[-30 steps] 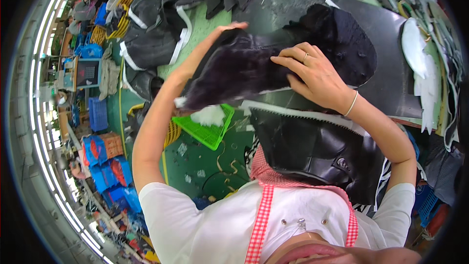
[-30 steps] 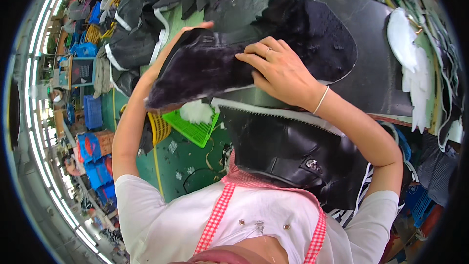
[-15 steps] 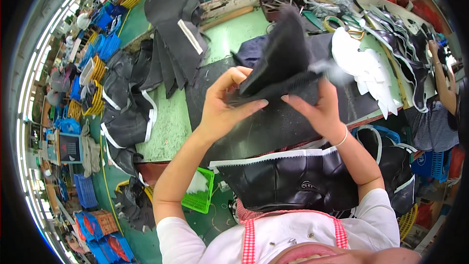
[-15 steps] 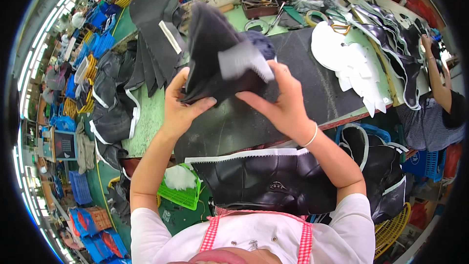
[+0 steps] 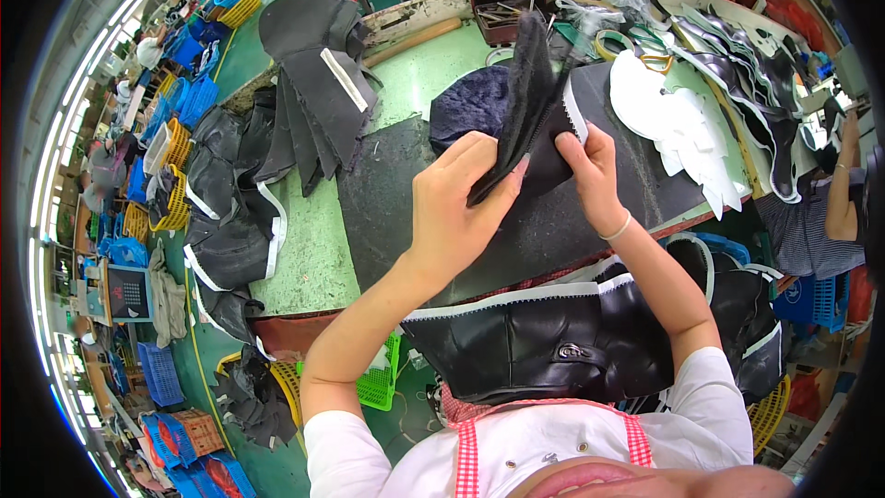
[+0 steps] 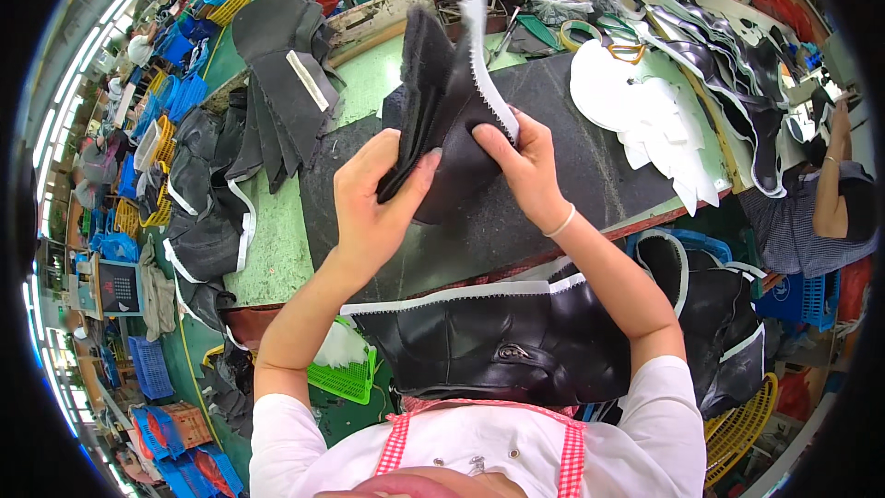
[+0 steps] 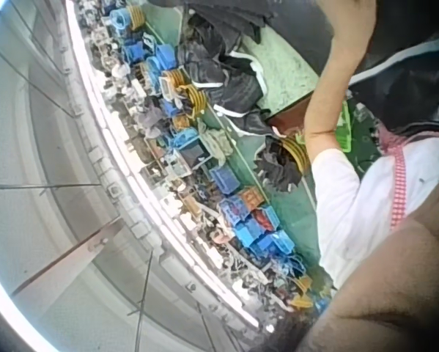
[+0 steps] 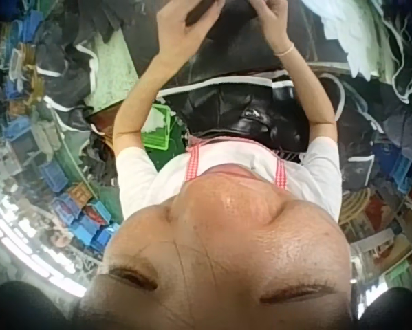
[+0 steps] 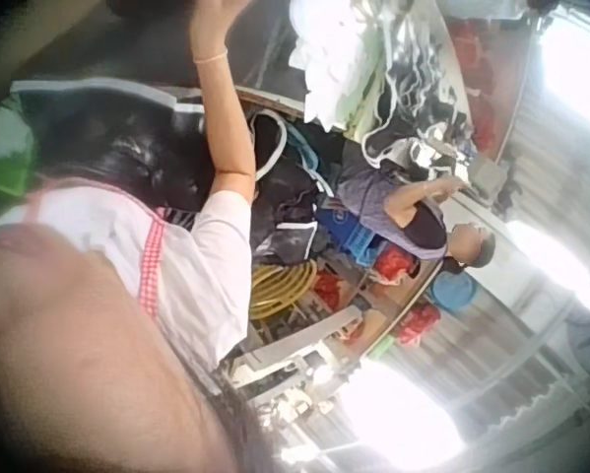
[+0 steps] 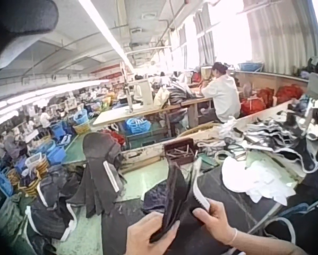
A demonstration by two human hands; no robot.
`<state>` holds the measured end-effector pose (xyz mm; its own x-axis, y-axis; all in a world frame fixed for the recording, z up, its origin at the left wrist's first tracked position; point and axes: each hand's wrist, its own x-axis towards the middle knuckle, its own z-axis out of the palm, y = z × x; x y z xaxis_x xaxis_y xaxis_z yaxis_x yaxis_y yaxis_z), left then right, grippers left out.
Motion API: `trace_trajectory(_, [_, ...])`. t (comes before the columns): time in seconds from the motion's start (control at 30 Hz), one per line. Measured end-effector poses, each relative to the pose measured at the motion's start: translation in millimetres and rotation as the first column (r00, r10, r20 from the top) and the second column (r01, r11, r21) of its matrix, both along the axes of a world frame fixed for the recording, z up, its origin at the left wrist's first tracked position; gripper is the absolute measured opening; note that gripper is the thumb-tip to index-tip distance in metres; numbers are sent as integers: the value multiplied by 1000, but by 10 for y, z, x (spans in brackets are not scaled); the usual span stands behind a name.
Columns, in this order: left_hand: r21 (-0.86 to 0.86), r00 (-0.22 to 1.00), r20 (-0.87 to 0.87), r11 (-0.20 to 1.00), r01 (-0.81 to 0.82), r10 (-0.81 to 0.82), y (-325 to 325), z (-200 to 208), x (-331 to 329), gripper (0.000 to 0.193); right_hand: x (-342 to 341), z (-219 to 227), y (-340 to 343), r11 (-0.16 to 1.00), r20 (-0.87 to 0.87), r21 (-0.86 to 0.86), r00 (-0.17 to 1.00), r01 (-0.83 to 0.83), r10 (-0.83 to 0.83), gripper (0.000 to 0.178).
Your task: Assemble and align components of a leather boot upper.
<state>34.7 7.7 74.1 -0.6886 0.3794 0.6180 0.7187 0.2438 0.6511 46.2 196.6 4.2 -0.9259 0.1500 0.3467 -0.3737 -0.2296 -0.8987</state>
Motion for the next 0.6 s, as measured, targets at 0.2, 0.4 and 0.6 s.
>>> trace_trajectory(0.2, [250, 770, 593, 963, 100, -234, -146, 249, -97, 19, -55, 299, -28, 962, -185, 271, 982, 3, 49, 13])
trace_trajectory(0.4, [407, 906, 416, 908, -102, -85, -233, 184, -171, 25, -101, 864, -1, 798, 143, 473, 927, -373, 348, 32])
trace_trajectory(0.6, [601, 654, 665, 778, -181, -362, -669, -87, -292, 56, -101, 1168, 376, 609, 306, 711, 935, -351, 181, 26])
